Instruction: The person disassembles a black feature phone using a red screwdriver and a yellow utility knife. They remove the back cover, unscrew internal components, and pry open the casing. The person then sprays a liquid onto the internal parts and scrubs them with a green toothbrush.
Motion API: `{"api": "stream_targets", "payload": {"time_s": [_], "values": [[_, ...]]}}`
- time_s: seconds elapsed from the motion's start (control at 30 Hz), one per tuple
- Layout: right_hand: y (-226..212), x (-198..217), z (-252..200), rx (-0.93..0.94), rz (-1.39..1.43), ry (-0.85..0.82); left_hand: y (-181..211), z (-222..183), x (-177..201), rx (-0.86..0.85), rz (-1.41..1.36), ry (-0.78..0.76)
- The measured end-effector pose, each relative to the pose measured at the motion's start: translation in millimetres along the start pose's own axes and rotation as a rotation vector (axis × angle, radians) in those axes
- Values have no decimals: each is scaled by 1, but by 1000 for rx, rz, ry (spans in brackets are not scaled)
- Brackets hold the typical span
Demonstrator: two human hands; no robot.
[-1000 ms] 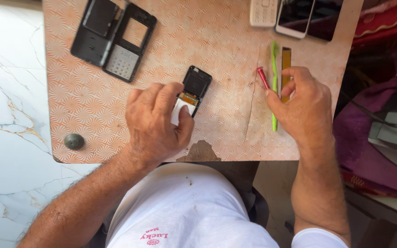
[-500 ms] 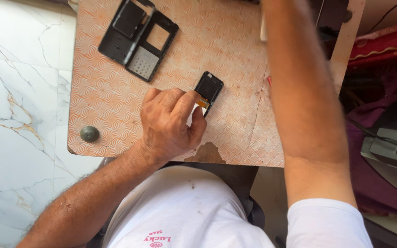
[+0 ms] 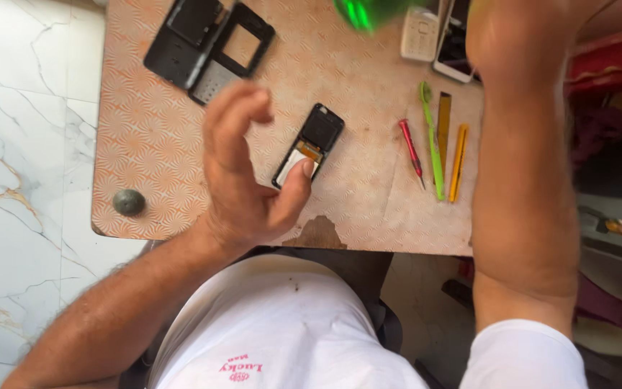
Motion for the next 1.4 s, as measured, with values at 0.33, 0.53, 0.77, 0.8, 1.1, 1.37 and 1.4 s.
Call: {"api": "stream_targets", "payload": {"time_s": [0.33,0.53,0.77,0.8,1.1,1.37,1.4], "values": [[1,-40,-38,129,840,120,6,12,-40,607,-775,-629],[2,-83,-90,163,482,569,40,5,-39,-278,310,-149],[11,-53,-117,203,1150,437,16,10,-20,84,471,-392],[12,-56,-121,180,1086,399,10,14,-20,116,561,-434],[38,-87,-137,174,1350,325,5,16,-54,248,757,-595],[-4,-87,-101,72,1518,301,-4,19,-50,481,579,-613],[6,-88,-114,39,1432,306,-8,19,-47,588,506,-638]]}}
Point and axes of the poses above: each hand's wrist, its own z-axis towards the middle knuckle, its own x-axis out of the back of the hand, y = z × x, the point moved 5 cm from there along z, towards the middle knuckle, and after that the axes turned 1 degree about x, right-handed, at the moved point
